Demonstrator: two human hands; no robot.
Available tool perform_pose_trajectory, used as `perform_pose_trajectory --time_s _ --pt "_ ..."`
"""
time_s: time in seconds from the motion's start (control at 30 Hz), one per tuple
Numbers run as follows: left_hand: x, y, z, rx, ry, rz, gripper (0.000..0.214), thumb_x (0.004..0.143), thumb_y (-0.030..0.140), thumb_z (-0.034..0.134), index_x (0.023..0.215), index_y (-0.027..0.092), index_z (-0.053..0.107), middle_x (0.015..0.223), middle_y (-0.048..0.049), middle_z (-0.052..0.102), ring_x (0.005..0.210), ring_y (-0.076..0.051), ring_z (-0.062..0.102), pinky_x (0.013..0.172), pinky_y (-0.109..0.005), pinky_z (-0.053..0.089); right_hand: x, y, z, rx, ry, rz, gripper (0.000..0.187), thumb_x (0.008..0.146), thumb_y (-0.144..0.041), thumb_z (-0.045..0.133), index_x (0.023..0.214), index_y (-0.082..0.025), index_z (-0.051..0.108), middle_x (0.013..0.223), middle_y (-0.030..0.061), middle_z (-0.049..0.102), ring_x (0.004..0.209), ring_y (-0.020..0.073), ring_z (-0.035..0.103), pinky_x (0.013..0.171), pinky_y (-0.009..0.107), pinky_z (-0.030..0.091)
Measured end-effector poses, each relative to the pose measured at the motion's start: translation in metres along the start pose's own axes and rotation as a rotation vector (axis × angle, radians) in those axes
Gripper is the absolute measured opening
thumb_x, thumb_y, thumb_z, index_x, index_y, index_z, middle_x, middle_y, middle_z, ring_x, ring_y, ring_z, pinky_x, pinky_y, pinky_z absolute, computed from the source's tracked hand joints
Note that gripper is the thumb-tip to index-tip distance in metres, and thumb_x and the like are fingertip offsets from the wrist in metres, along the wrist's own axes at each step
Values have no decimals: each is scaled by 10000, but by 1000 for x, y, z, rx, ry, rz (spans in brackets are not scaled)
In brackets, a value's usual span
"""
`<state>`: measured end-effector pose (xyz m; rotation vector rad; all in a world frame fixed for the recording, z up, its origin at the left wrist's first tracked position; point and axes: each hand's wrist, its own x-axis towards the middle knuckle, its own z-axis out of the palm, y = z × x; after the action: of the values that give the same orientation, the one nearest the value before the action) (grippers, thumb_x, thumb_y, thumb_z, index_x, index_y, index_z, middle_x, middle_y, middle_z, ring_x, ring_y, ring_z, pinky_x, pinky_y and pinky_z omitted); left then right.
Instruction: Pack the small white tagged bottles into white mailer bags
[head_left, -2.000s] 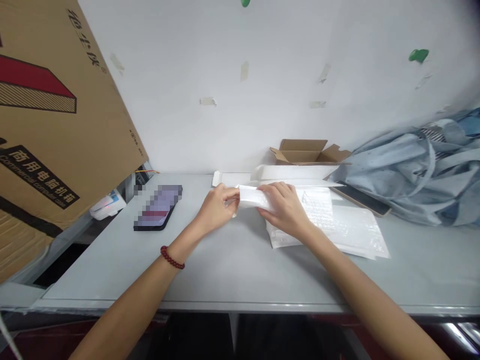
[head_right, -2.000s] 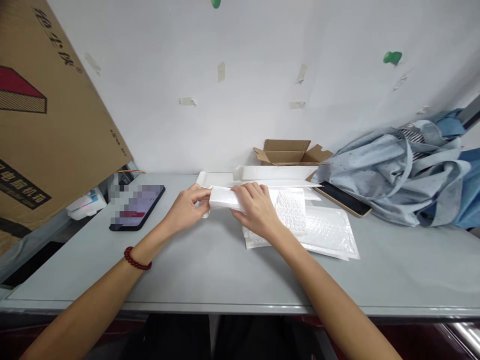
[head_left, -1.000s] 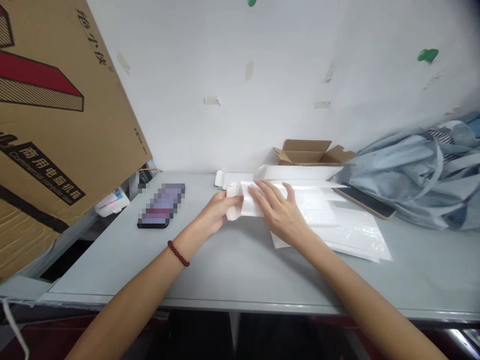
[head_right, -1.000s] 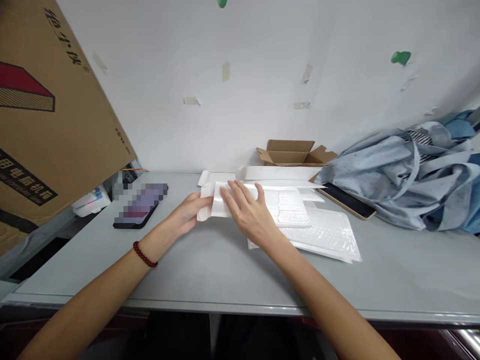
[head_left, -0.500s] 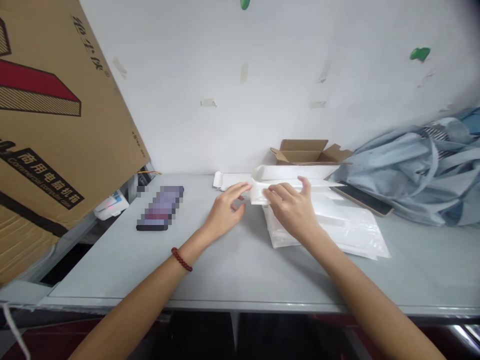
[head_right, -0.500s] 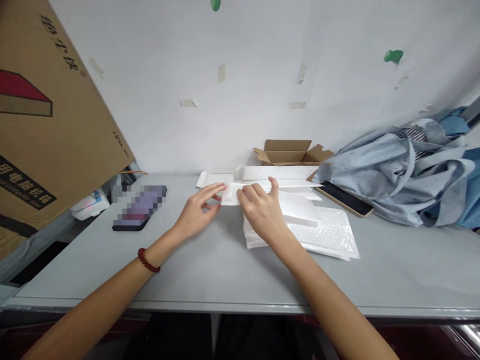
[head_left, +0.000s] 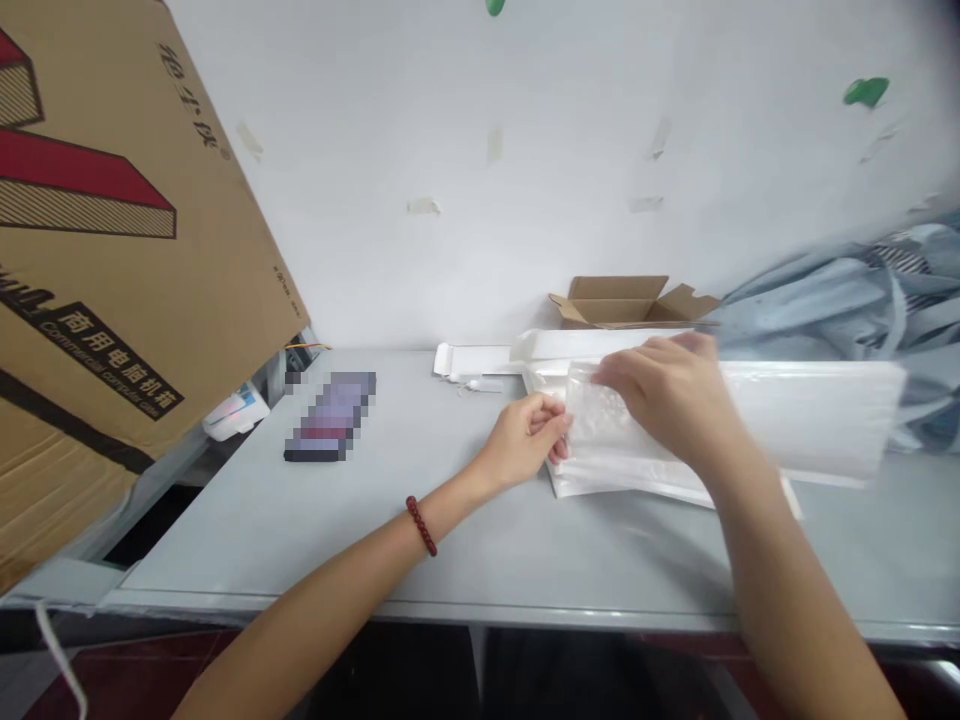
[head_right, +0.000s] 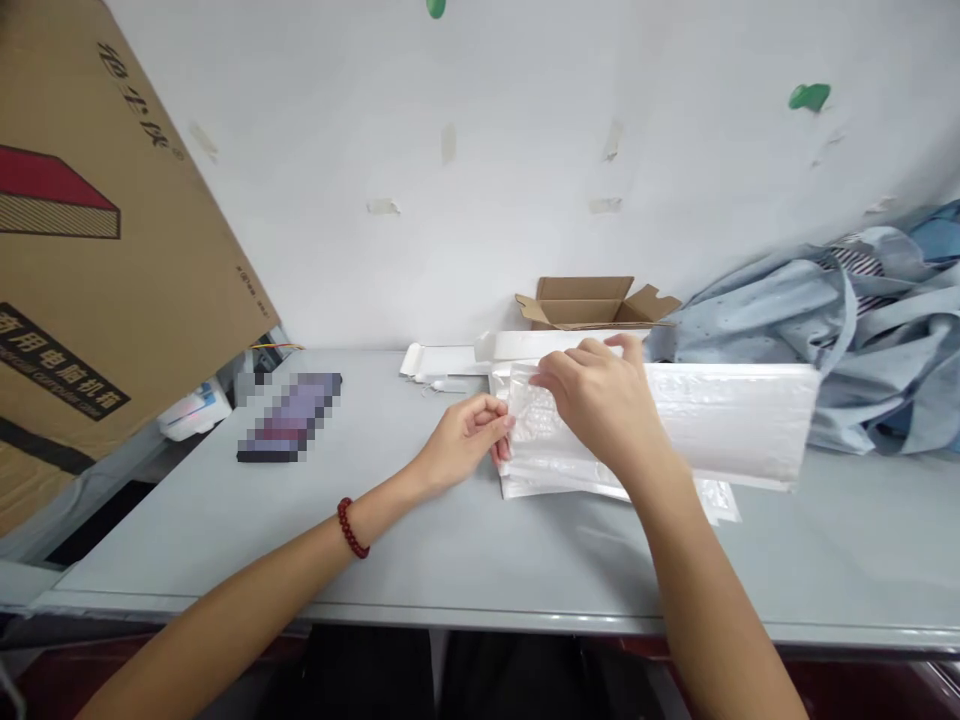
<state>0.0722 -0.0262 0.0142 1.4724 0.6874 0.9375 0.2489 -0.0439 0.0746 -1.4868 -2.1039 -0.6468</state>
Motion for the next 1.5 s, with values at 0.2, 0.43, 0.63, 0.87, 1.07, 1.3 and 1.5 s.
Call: perform_pose_trajectory --time_s 0.2,0.43,0.63,0.87,1.07,1.3,1.5 --pt "-1 -17 -6 79 112 -276 194 816 296 633 753 139 540 510 26 553 377 -82 497 367 -189 384 7 8 31 252 -522 236 206 871 -287 508 757 -177 639 744 68 671 676 185 573 614 273 350" --pt "1 -26 -9 49 44 -341 284 744 361 711 805 94 635 573 -21 618 414 -79 524 368 -186 367 6 7 39 200 -690 247 258 894 -297 448 742 -155 601 808 100 655 684 178 566 605 267 352" --pt "-4 -16 -6 -148 -12 -401 252 721 311 741 728 76 648 610 -46 625 517 -99 582 459 -206 419 4 4 43 195 -706 269 262 890 -308 456 709 -170 586 765 85 657 645 178 568 567 267 345" --pt "-6 -8 -9 -281 -38 -460 286 690 332 776 738 88 636 668 -38 623 551 -74 556 509 -201 403 4 4 47 272 -630 264 205 876 -272 481 742 -168 596 766 76 663 641 170 570 554 259 329" --pt "-8 -6 -4 -255 -140 -463 311 731 382 732 683 115 579 603 -7 555 533 -82 512 506 -225 407 9 -11 32 148 -465 223 155 903 -255 473 873 -167 597 740 65 665 640 186 572 584 273 313" --pt "-5 -17 1 -202 19 -399 237 813 277 657 671 114 558 588 -9 543 506 -82 499 525 -242 448 8 -19 53 5 -219 -27 114 893 -221 525 839 -145 591 823 91 661 820 231 564 728 321 324" --pt "-3 -23 -2 -200 49 -411 242 812 252 651 637 110 563 561 -10 537 485 -82 505 515 -239 454 4 -25 60 -63 -214 59 179 893 -316 531 876 -149 591 889 112 649 866 250 548 698 330 313"
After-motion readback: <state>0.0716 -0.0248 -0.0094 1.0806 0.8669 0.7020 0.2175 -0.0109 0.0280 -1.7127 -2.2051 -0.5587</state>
